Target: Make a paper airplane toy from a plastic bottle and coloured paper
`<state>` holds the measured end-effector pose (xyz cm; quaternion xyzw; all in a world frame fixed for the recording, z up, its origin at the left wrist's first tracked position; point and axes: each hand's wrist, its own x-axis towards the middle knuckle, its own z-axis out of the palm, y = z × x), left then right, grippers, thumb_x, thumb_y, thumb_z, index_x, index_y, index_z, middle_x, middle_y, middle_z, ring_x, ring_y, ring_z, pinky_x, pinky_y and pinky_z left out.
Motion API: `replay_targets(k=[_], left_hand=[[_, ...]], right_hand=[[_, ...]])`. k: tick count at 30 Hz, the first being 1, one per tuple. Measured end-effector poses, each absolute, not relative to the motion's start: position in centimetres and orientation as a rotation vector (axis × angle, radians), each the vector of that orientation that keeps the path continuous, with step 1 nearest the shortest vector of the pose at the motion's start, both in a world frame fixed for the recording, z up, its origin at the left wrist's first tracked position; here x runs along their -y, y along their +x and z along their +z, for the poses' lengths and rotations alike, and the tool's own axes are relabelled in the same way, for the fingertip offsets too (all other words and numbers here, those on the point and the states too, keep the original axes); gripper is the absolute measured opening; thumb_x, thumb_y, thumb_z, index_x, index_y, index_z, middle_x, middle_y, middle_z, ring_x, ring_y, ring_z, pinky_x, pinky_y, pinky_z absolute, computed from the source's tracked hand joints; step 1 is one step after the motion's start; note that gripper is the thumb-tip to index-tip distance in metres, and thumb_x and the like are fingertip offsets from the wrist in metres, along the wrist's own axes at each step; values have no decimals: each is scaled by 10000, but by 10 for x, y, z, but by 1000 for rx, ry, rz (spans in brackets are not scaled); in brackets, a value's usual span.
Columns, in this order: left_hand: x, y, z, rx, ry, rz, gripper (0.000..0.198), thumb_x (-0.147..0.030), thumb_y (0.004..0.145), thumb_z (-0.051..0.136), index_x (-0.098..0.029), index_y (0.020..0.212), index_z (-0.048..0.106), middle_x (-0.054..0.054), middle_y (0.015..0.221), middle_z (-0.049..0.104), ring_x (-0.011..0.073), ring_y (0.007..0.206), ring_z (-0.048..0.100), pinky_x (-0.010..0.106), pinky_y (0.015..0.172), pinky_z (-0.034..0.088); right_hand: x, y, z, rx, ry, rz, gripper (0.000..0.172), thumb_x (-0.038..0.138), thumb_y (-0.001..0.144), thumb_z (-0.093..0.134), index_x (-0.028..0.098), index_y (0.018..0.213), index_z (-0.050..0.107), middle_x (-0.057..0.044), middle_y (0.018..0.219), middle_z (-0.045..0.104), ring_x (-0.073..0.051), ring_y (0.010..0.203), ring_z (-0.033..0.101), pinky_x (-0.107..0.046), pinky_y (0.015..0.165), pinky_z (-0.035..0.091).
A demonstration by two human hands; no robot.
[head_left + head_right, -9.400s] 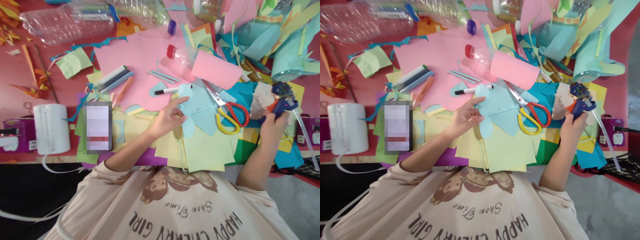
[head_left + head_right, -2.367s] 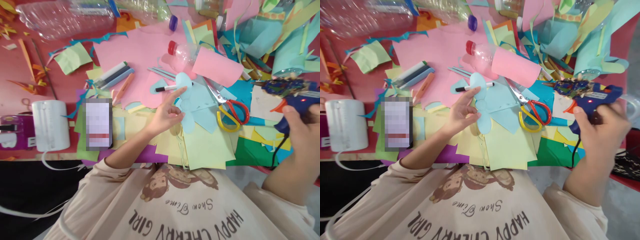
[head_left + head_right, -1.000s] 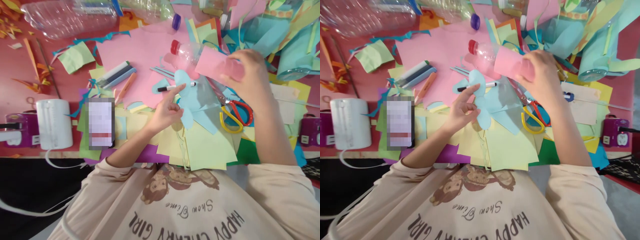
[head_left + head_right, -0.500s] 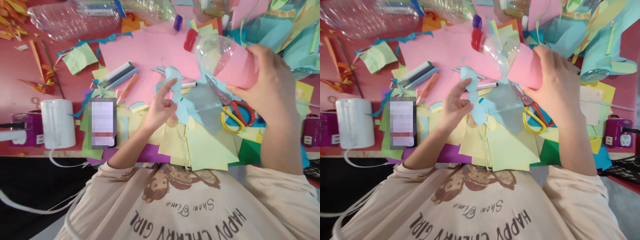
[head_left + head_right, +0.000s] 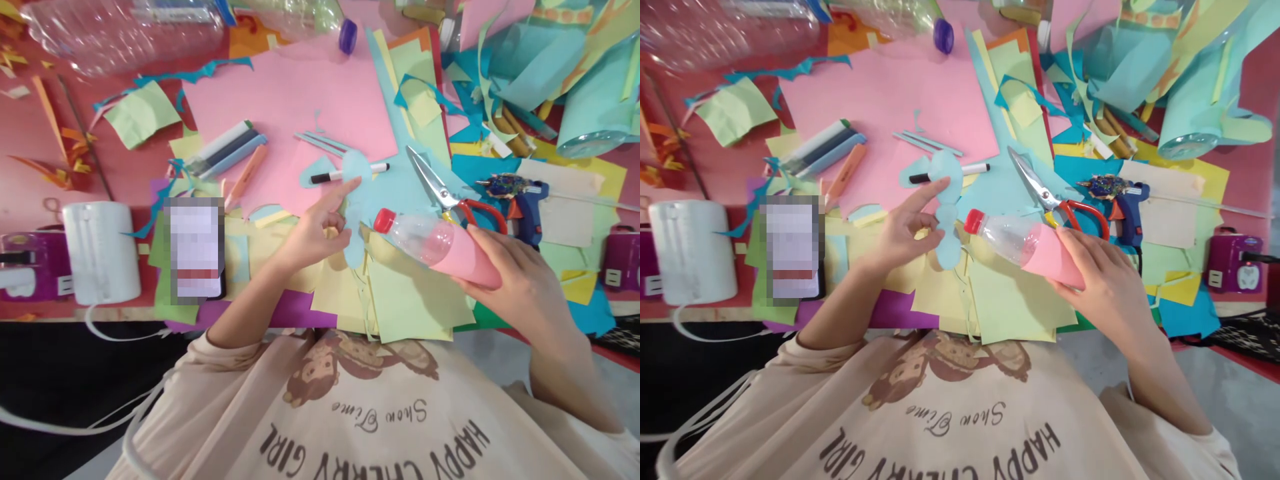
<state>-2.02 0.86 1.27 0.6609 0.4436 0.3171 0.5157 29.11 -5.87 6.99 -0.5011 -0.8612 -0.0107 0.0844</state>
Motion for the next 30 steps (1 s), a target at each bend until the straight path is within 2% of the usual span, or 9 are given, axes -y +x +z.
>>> replay_targets(k=[5,12,20,30], left_hand=[[-3,-15,20,-1064,1597,645,741,-119,737,557,-278,1449,424,59,1235,642,19,567,489,174,545,444],[-1,-14,19,-1053,1646,633,738,-106,735,541,-293,1439,427,64,1304,593,24,601,485,178,576,465],[1,-13,14,-997,1673,635,745,-106,748,532,-294,1456,399,74,1333,587,37,622,520,193,580,475],[2,-13,17,-1005,1659,636,743,-89,759,535,-296,1460,398,77,1400,549,28,632,520,180,589,475]], right_hand=[[66,293,65,2573,-1480,-18,668,231,819,691,178,1433,432,-147,1228,689,-333,1030,696,-470,847,599],[67,294,61,2561,-1512,-15,730,239,806,710,213,1464,394,-133,1248,682,-335,1057,689,-468,860,597],[66,292,62,2586,-1489,-59,673,230,807,704,183,1423,438,-138,1233,689,-330,1036,695,-458,859,594],[62,290,63,2623,-1466,-59,715,212,803,702,192,1453,403,-126,1251,683,-335,1036,688,-459,830,595]])
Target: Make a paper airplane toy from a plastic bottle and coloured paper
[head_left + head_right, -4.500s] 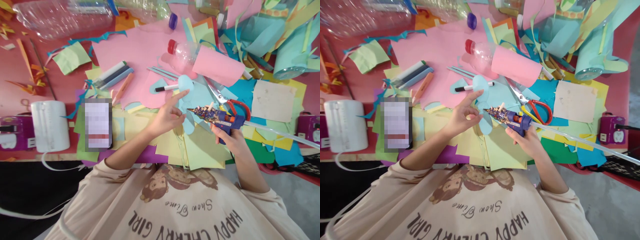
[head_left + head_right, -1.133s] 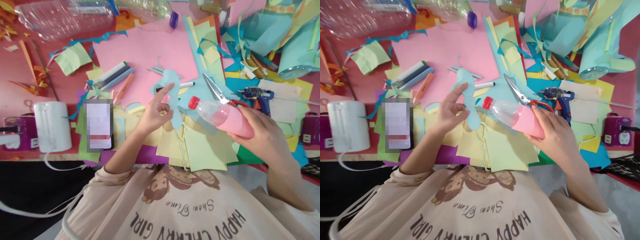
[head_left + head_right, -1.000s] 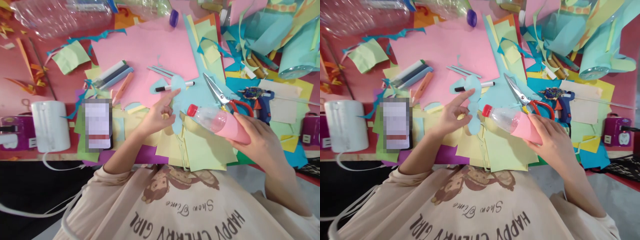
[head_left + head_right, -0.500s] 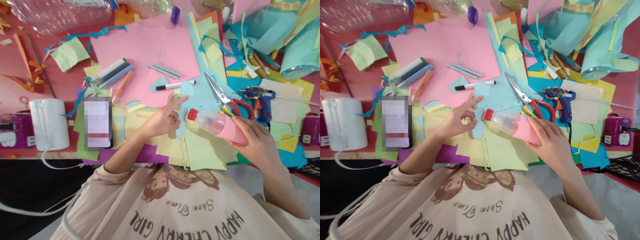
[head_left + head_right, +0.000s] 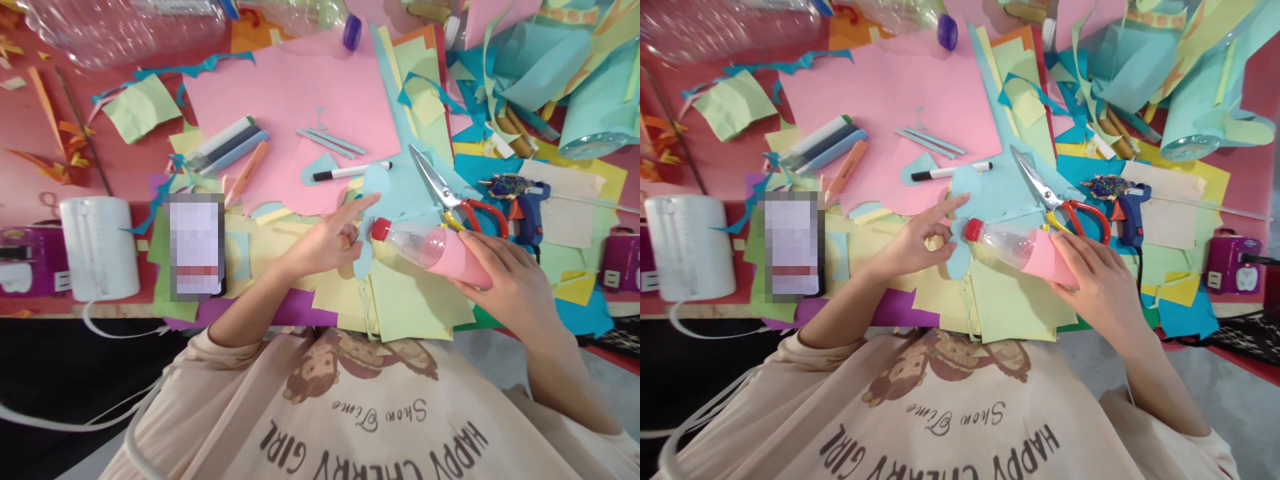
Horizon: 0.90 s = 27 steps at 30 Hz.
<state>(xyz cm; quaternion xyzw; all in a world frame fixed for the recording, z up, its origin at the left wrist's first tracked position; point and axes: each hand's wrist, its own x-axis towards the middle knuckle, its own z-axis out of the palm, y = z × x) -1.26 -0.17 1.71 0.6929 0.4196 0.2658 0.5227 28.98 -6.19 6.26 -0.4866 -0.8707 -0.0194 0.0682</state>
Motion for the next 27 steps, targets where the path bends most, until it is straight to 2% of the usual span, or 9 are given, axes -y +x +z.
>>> replay_targets(k=[6,12,23,27], left_hand=[[2,-12,16,-983,1688,642,742,-86,766,522,-298,1464,389,72,1426,531,31,635,524,187,616,486],[3,-11,11,-994,1745,646,740,-84,771,507,-304,1465,379,63,1422,533,24,605,497,185,602,480],[3,-12,10,-985,1790,652,762,-73,770,506,-306,1479,356,67,1442,515,25,613,506,189,619,488],[3,-12,10,-990,1803,645,771,-72,763,503,-297,1484,347,70,1427,520,19,606,496,185,616,485]], right_hand=[[60,287,65,2641,-1452,-78,738,202,812,679,202,1480,365,-122,1238,692,-333,1021,691,-453,804,595],[59,282,67,2655,-1429,-142,666,197,806,681,168,1423,432,-123,1193,712,-322,982,698,-432,781,586],[57,277,68,2658,-1436,-160,710,198,837,643,199,1484,350,-111,1191,708,-298,1003,688,-425,808,554],[56,275,68,2668,-1433,-177,648,199,849,629,176,1452,393,-112,1173,715,-285,1005,686,-405,811,550]])
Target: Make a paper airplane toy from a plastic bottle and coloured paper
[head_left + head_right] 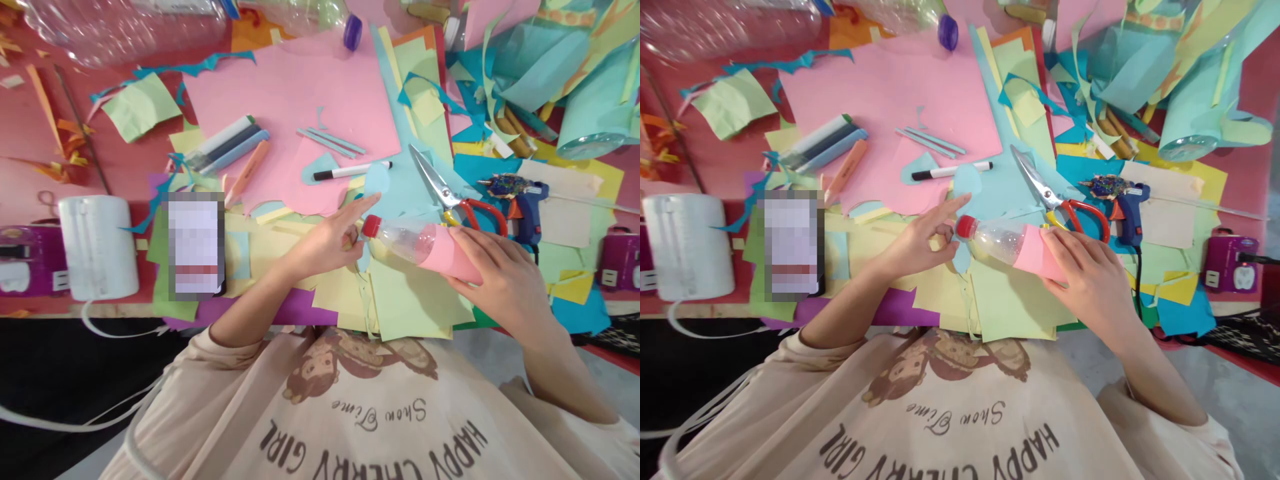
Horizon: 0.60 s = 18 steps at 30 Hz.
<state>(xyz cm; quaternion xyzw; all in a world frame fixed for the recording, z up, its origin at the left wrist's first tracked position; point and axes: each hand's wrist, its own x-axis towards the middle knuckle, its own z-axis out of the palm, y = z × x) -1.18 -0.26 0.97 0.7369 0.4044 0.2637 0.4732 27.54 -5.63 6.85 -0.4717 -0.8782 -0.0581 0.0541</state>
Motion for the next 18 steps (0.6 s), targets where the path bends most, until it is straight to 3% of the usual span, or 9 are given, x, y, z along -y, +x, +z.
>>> replay_targets(k=[4,12,18], left_hand=[[2,-12,8,-995,1809,656,769,-77,763,497,-288,1487,344,63,1354,568,17,588,495,181,600,479],[2,-13,4,-954,1832,710,749,-110,792,532,-321,1487,349,66,1469,499,25,598,530,194,611,505],[-5,-18,0,-822,1576,988,519,-399,919,538,-368,1427,436,73,1511,456,29,514,549,217,465,479]], right_hand=[[56,274,70,2670,-1424,-198,609,190,839,642,148,1412,439,-119,1161,720,-283,999,687,-396,818,548],[56,270,70,2668,-1449,-193,572,201,836,651,138,1374,470,-132,1186,710,-286,1002,693,-399,814,560],[62,267,72,2533,-1606,-81,552,353,824,693,115,1298,540,-153,1180,712,-298,961,719,-378,724,590]])
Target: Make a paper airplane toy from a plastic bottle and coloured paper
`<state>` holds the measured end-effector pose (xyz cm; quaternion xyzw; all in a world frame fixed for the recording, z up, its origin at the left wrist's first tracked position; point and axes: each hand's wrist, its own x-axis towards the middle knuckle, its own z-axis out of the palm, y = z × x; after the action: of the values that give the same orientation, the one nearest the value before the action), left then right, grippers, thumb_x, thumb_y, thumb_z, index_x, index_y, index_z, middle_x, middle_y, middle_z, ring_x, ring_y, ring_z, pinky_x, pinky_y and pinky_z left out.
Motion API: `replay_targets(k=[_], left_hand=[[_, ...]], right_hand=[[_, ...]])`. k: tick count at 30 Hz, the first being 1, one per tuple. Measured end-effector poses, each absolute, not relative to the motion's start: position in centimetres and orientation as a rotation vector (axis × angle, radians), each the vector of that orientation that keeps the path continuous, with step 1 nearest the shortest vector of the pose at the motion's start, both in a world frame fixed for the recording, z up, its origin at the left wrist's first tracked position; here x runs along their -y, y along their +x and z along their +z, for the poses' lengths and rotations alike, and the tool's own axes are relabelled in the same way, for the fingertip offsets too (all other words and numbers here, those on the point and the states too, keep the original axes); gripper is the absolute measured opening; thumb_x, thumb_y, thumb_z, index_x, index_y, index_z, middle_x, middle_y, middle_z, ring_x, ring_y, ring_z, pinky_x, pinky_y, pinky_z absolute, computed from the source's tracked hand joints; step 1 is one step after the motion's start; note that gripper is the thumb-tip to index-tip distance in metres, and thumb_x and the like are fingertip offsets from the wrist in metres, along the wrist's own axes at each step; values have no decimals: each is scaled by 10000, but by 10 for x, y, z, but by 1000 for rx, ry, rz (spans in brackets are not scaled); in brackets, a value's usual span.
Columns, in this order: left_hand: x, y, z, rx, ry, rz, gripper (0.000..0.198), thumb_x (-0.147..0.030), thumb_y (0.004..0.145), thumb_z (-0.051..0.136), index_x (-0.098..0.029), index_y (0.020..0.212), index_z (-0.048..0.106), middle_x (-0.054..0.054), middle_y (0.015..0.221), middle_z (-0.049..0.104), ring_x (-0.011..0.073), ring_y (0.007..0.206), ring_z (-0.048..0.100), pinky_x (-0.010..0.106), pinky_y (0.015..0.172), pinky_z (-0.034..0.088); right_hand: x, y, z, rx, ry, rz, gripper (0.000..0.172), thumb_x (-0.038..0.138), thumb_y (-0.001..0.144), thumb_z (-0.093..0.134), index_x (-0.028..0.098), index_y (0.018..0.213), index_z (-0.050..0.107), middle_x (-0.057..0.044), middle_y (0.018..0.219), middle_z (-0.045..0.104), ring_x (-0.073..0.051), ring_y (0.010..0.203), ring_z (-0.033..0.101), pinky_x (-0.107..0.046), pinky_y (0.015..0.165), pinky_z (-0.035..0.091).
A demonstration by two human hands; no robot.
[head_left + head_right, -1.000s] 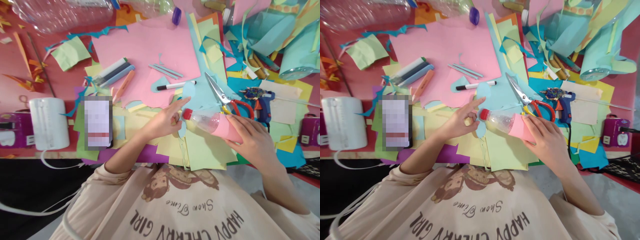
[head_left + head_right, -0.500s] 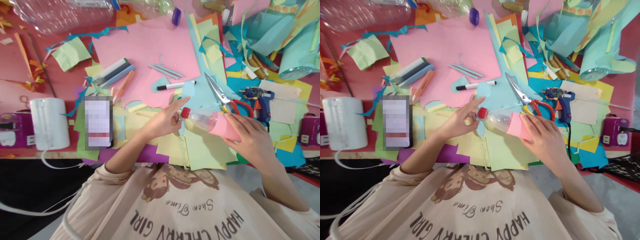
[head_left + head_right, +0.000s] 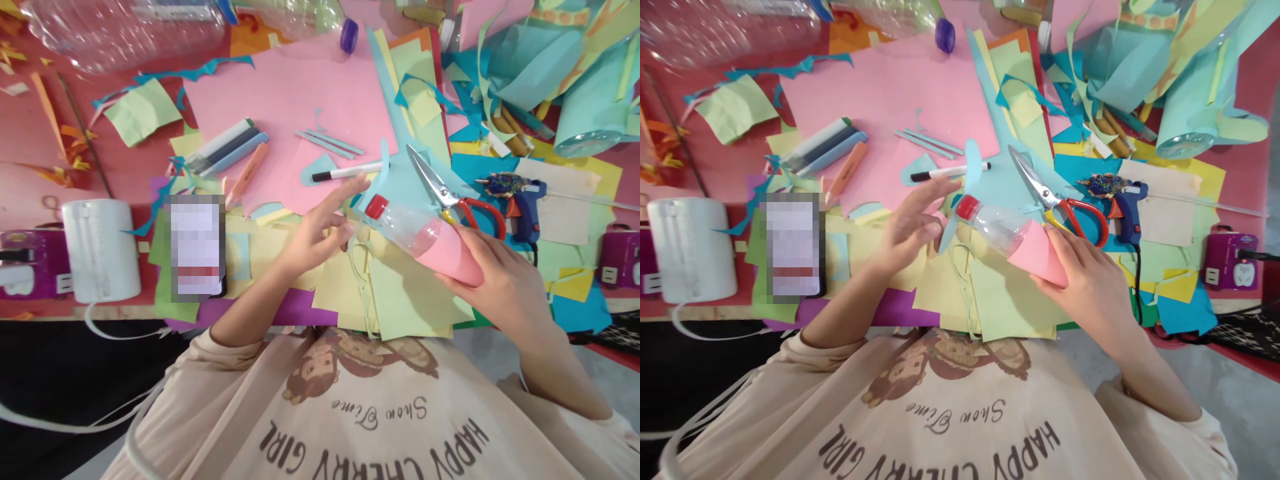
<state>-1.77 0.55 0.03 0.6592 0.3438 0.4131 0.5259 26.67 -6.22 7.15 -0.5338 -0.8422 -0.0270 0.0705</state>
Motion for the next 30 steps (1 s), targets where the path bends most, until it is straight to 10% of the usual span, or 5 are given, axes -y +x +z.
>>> replay_targets(k=[5,30], left_hand=[[-9,-17,2,-897,1395,1001,446,-488,968,403,-233,1251,636,93,1241,673,38,434,492,231,419,450],[-8,-21,-3,-867,1539,1006,360,-458,946,450,-331,1176,695,35,1174,637,-11,399,401,240,481,485]], right_hand=[[70,261,75,2472,-1745,109,621,465,829,664,128,1333,526,-149,1197,707,-313,893,732,-377,592,581],[80,247,59,2363,-1727,184,554,464,837,647,144,1280,562,-141,1104,737,-291,917,730,-368,656,604]])
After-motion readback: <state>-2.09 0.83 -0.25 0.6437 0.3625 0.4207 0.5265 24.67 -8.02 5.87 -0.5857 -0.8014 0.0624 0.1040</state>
